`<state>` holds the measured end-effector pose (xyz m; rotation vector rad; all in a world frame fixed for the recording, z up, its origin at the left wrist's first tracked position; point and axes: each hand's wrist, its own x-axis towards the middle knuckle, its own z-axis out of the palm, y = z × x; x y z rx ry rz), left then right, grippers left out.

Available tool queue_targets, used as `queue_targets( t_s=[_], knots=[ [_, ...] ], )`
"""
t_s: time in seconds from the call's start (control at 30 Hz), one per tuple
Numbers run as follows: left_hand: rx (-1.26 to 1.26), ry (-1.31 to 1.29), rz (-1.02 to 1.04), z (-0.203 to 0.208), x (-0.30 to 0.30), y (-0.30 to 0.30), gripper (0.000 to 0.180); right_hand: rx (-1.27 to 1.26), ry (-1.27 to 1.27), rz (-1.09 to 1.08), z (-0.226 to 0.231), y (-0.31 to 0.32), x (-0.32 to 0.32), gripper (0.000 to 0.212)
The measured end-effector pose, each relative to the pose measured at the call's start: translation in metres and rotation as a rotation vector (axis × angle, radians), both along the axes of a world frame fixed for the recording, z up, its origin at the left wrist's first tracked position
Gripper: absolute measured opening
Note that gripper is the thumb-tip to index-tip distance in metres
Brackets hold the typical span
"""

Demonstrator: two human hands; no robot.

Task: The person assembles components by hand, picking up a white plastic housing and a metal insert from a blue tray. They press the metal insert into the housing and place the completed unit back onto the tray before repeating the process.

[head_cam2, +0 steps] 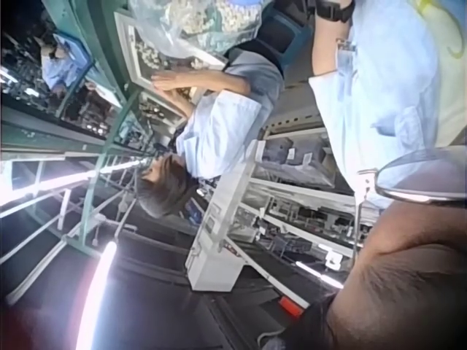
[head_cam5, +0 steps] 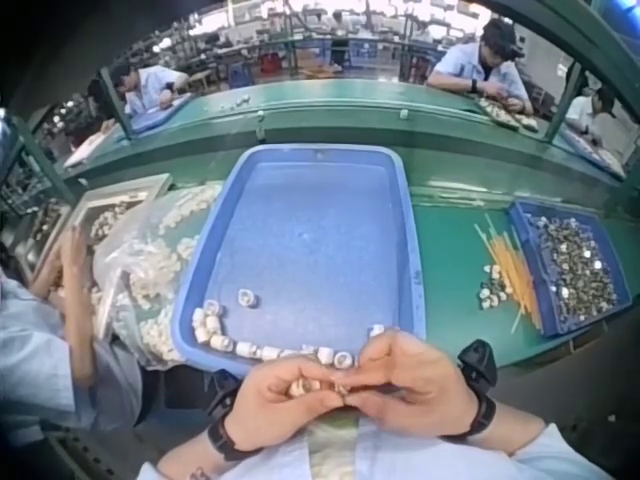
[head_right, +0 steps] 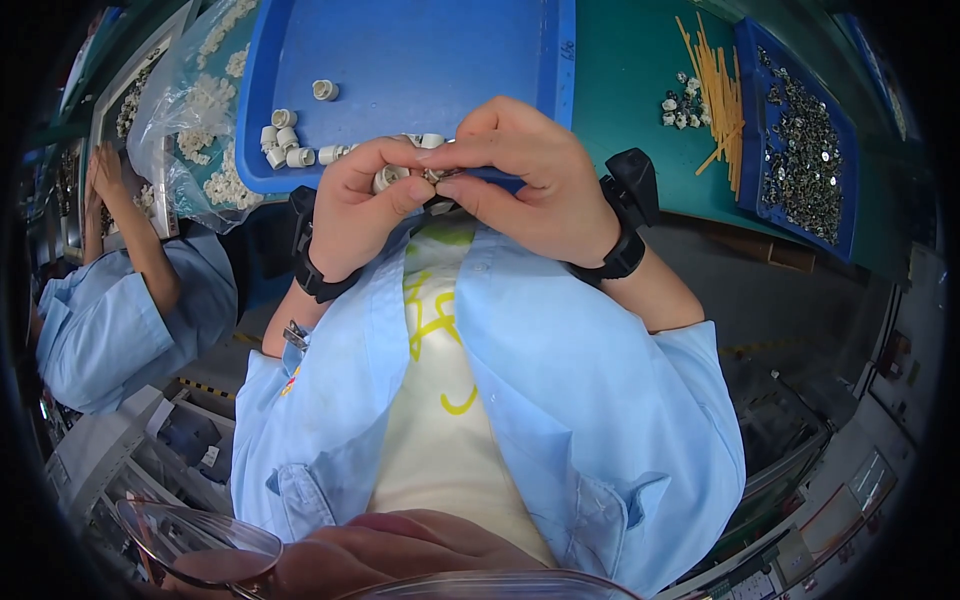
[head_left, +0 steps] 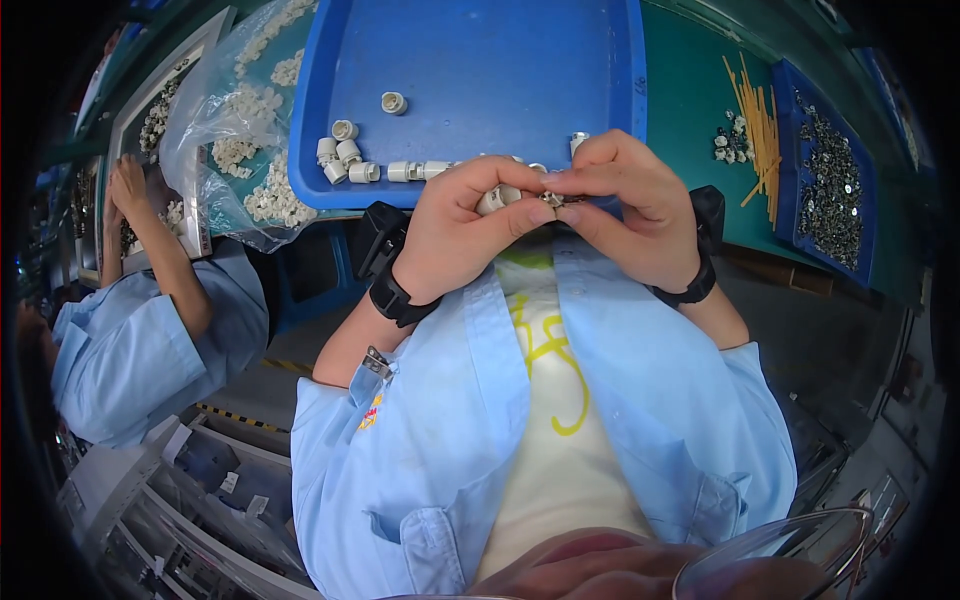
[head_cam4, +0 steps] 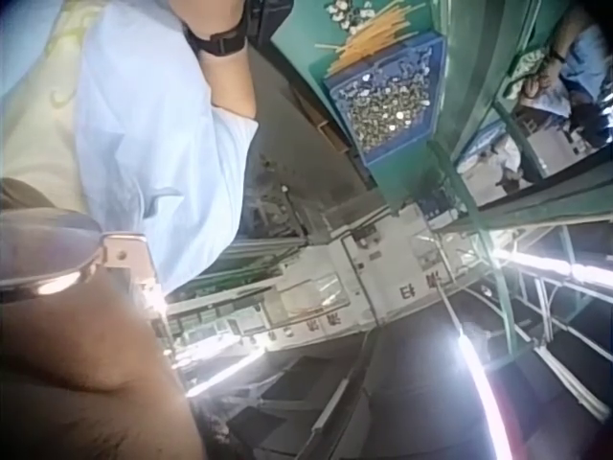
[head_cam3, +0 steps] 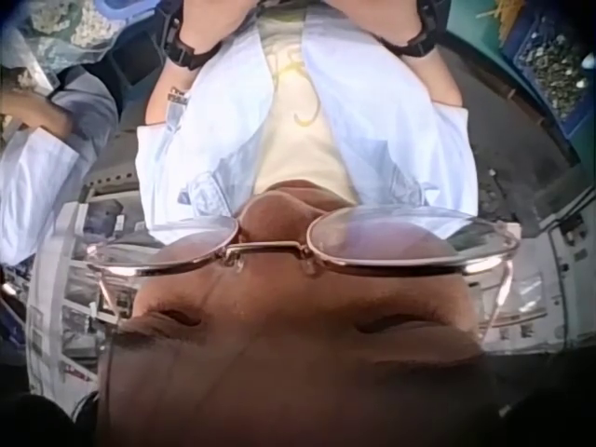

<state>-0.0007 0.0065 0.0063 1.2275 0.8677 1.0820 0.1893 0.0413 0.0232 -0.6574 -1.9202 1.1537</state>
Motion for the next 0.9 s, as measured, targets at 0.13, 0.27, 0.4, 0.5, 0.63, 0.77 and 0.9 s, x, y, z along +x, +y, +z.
queue_targets(
  t_s=[0.13,0.27,0.4,0.5,0.63,0.77,0.9],
  knots=[
    [-0.062,-0.099,0.013,-0.001,0.004,-0.002,0.016,0.023,0.015,-0.034,-0.002,-0.005,-0.004,0.029],
    [-0.212,-0.265,0.002,-0.005,0.004,-0.004,0.017,0.069,0.021,-0.076,0.0,-0.004,-0.007,0.026],
    [-0.267,-0.367,-0.043,-0.008,0.003,-0.003,0.018,0.075,0.052,-0.02,-0.003,-0.003,-0.003,0.025],
    [-0.302,-0.437,-0.089,-0.01,0.002,-0.002,0.018,0.063,0.079,0.011,-0.005,-0.003,-0.003,0.025],
    [-0.278,-0.398,-0.072,-0.01,0.004,-0.003,0.019,0.044,0.113,0.007,-0.007,-0.003,-0.005,0.024],
    [-0.303,-0.435,-0.073,-0.011,0.005,-0.003,0.019,0.016,0.133,0.009,-0.008,-0.005,-0.005,0.023],
    [-0.32,-0.486,-0.065,-0.012,0.007,-0.003,0.02,-0.003,0.149,0.004,-0.01,-0.006,-0.005,0.022]
  ],
)
